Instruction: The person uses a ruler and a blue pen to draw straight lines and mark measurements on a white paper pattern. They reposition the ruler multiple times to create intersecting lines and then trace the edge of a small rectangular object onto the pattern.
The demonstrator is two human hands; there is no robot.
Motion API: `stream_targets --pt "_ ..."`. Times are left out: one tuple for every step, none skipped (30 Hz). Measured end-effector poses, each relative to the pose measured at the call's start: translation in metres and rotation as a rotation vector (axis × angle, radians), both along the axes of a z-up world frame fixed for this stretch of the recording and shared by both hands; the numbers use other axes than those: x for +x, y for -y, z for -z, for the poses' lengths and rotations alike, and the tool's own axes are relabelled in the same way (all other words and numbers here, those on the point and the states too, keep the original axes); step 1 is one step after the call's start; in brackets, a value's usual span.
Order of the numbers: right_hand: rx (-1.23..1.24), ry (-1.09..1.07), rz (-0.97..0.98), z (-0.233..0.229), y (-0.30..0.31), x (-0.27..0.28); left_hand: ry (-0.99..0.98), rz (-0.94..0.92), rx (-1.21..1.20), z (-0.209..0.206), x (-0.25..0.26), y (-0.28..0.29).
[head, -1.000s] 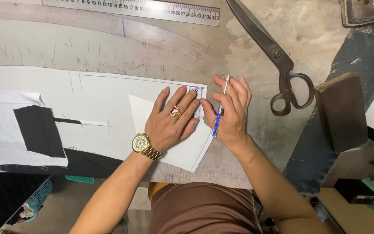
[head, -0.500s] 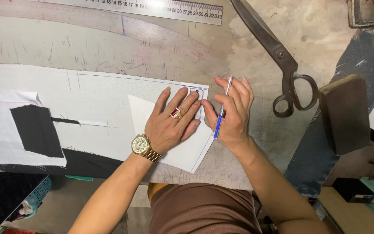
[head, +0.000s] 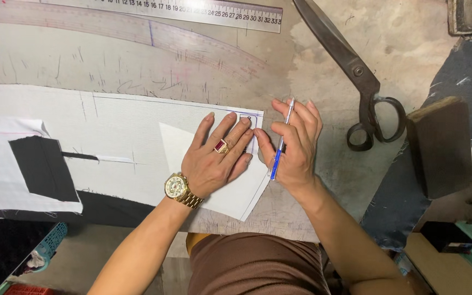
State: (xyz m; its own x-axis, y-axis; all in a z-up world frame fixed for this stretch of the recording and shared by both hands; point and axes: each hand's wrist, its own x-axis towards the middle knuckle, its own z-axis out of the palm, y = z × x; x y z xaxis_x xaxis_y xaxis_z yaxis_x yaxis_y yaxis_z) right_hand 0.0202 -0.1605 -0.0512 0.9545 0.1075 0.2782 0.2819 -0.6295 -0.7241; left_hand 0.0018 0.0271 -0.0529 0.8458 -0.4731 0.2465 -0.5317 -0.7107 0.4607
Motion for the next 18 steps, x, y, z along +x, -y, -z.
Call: stream_targets --pt "-0.001 0.002 0.0 -0.0004 0.0001 0.0004 -0.003 -0.001 0.001 -0.0005 0.0 -0.0001" --pt "-0.001 0.001 0.0 0.0001 0.0001 0.0003 -0.004 0.0 0.001 -0.0003 0.0001 -0.0002" --pt "-0.003 0.001 -0.001 0.0005 0.0 0.0001 -0.003 -0.001 0.002 -0.0001 0.0001 -0.0003" --pt "-0.006 0.002 -0.001 0.0008 0.0001 -0.0002 -0.002 -0.002 0.003 0.0 0.0001 -0.0003" --pt "-0.006 0.001 -0.001 0.0002 0.0001 -0.0003 -0.003 -0.002 0.002 -0.0005 -0.0004 -0.0002" --pt "-0.007 0.003 -0.001 0.0 0.0 0.0002 -0.01 -0.002 0.002 -0.0007 -0.0002 -0.0003" --pt "-0.007 0.005 -0.001 -0.0003 -0.0002 0.0008 -0.017 -0.001 0.001 -0.0009 -0.0001 -0.0004" --pt "-0.007 0.004 -0.001 -0.0007 -0.0003 0.0011 -0.018 -0.001 0.001 -0.0008 0.0001 -0.0004" --pt "-0.005 0.002 -0.003 -0.0012 -0.0004 0.0014 -0.017 -0.002 0.002 -0.0007 0.0002 -0.0004" --pt "-0.003 0.001 -0.006 -0.0016 -0.0004 0.0016 -0.016 -0.003 0.002 -0.0006 0.0002 -0.0003" --pt "-0.003 0.0 -0.006 -0.0017 0.0 0.0011 -0.017 -0.004 0.002 -0.0009 -0.0002 -0.0002" --pt "-0.004 0.001 -0.007 -0.0017 0.0003 0.0014 -0.017 -0.003 0.002 -0.0011 0.0002 -0.0003" --pt "-0.005 0.003 -0.009 -0.0017 0.0006 0.0017 -0.018 -0.002 0.002 -0.0012 0.0007 -0.0003" --pt "-0.005 0.003 -0.009 -0.0011 0.0004 0.0012 -0.018 -0.002 0.002 -0.0012 0.0004 -0.0002" --pt "-0.005 0.004 -0.008 -0.0006 0.0002 0.0007 -0.018 -0.003 0.001 -0.0012 0.0001 -0.0001" --pt "-0.004 0.008 -0.007 0.0002 0.0 0.0007 -0.016 -0.004 0.001 -0.0009 0.0003 0.0" --pt "-0.004 0.008 -0.007 0.0003 0.0 0.0008 -0.015 -0.004 0.001 -0.0008 0.0005 -0.0001" --pt "-0.005 0.008 -0.007 0.0002 0.0001 0.0007 -0.016 -0.004 0.0 -0.0008 0.0003 -0.0002"
